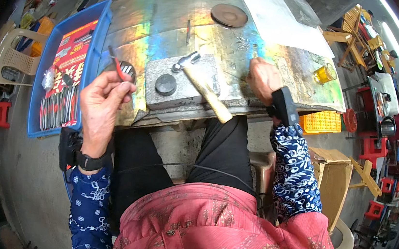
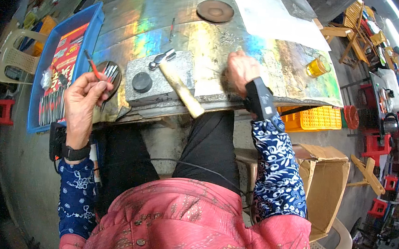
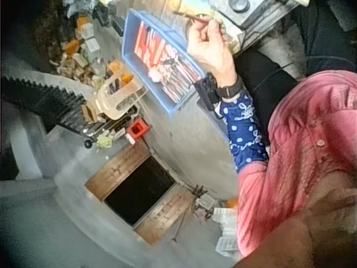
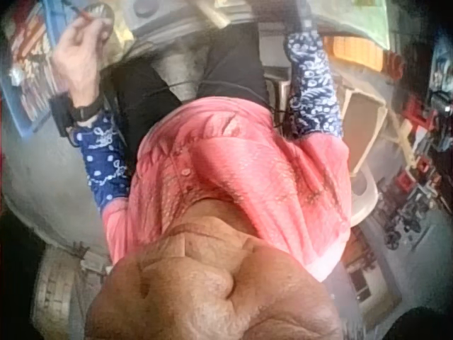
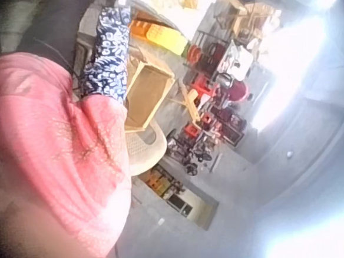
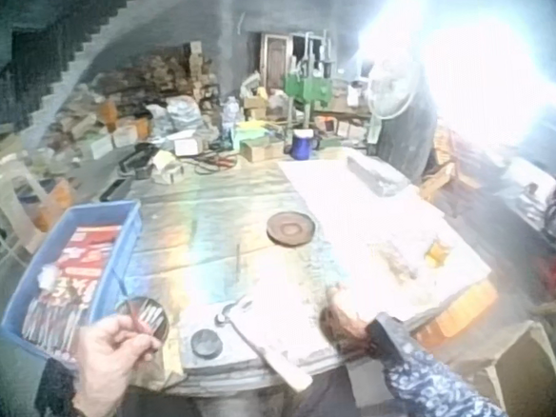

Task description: The person repeatedly picks small metal rods from a blue tray, places them on a metal block, and strikes them with a hammer. The person then places the rods into a small round dish on the table. This cycle repeats throughout the clip.

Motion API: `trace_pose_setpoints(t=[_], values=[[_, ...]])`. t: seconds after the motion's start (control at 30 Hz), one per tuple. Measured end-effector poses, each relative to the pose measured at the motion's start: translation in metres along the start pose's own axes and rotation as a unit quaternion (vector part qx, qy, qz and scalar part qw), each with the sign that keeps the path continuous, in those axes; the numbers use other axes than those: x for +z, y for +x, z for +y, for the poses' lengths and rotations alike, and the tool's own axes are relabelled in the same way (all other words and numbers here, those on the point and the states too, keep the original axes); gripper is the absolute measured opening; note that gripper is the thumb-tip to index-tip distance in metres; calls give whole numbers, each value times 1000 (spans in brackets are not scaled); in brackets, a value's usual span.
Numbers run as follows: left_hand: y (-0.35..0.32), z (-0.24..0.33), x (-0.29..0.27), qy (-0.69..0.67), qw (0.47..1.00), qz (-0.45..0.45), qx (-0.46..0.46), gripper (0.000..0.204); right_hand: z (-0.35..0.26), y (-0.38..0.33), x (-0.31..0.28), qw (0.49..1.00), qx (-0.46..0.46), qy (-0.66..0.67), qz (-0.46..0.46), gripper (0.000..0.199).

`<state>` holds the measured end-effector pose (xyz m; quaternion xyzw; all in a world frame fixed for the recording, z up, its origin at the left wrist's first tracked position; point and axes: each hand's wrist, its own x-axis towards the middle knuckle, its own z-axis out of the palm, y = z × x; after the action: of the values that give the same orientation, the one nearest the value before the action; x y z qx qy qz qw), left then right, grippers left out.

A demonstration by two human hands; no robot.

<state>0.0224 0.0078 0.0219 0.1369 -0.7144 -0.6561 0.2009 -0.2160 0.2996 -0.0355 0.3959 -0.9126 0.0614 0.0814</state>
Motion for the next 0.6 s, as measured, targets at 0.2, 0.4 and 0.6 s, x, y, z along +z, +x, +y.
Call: trace_pose_setpoints(t=[0.2, 0.4, 0.6], values=[[-12, -1, 20, -76, 997, -23, -21, 15, -46, -33, -42, 984, 37, 141, 100, 10], [-24, 0, 35, -178, 982, -44, -47, 17, -108, -57, -67, 935, 10, 333, 122, 9], [-39, 1, 46, -263, 959, -55, -89, 18, -161, -66, -71, 859, -27, 498, 112, 13]])
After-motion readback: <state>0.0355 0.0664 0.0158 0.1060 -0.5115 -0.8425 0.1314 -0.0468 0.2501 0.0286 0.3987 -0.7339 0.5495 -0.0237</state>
